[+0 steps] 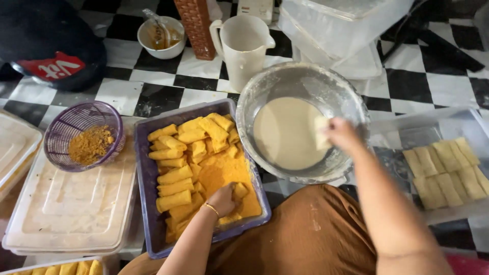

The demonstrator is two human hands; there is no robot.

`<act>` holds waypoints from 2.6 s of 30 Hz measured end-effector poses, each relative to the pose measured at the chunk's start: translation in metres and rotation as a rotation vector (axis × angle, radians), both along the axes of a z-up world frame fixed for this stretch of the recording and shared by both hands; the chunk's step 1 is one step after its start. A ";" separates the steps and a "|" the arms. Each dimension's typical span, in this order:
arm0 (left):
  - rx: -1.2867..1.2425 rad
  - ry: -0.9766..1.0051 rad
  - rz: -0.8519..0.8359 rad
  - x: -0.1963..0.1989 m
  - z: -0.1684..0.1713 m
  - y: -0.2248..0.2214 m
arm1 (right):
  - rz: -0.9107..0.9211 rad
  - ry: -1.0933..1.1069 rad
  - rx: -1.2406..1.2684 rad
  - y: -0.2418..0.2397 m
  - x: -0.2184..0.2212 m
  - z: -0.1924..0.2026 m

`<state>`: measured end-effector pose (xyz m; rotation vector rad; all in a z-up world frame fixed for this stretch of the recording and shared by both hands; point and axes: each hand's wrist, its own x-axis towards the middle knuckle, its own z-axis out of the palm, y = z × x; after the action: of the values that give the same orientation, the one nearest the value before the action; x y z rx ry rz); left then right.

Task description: The person is coating rectangular food blocks by dipping them in a liquid batter and then in a yellow powder before organizing them in a container.

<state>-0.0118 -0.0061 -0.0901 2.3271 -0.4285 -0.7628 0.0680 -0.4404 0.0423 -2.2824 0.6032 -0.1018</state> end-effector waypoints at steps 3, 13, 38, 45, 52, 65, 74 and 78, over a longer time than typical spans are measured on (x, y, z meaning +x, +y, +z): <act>0.160 0.005 0.113 0.000 -0.024 -0.003 | 0.277 0.282 -0.305 0.028 0.026 -0.048; -0.086 -0.025 0.170 0.024 0.113 0.042 | 0.192 0.355 0.159 0.067 0.040 -0.094; 0.385 0.227 -0.028 -0.001 -0.027 -0.012 | 0.593 0.107 0.867 0.196 -0.051 0.086; -0.237 0.616 0.713 0.011 0.021 0.022 | 1.154 -0.063 -0.181 0.265 -0.081 0.006; -0.250 0.378 0.254 0.000 -0.014 0.001 | 0.868 -0.196 -0.010 0.217 -0.070 0.075; 0.152 -0.198 0.517 0.023 -0.011 0.020 | -0.265 0.595 -0.597 -0.289 -0.170 -0.105; -0.972 0.846 0.737 0.019 0.024 0.022 | -0.041 0.798 -0.753 -0.375 -0.205 -0.193; -0.483 0.405 0.599 0.005 0.064 0.006 | -0.030 0.869 -0.895 -0.379 -0.204 -0.196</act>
<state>-0.0068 0.0001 -0.0265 1.6553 0.2406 -0.7041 -0.1361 -0.8196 -0.1535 -3.1551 1.2029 0.7972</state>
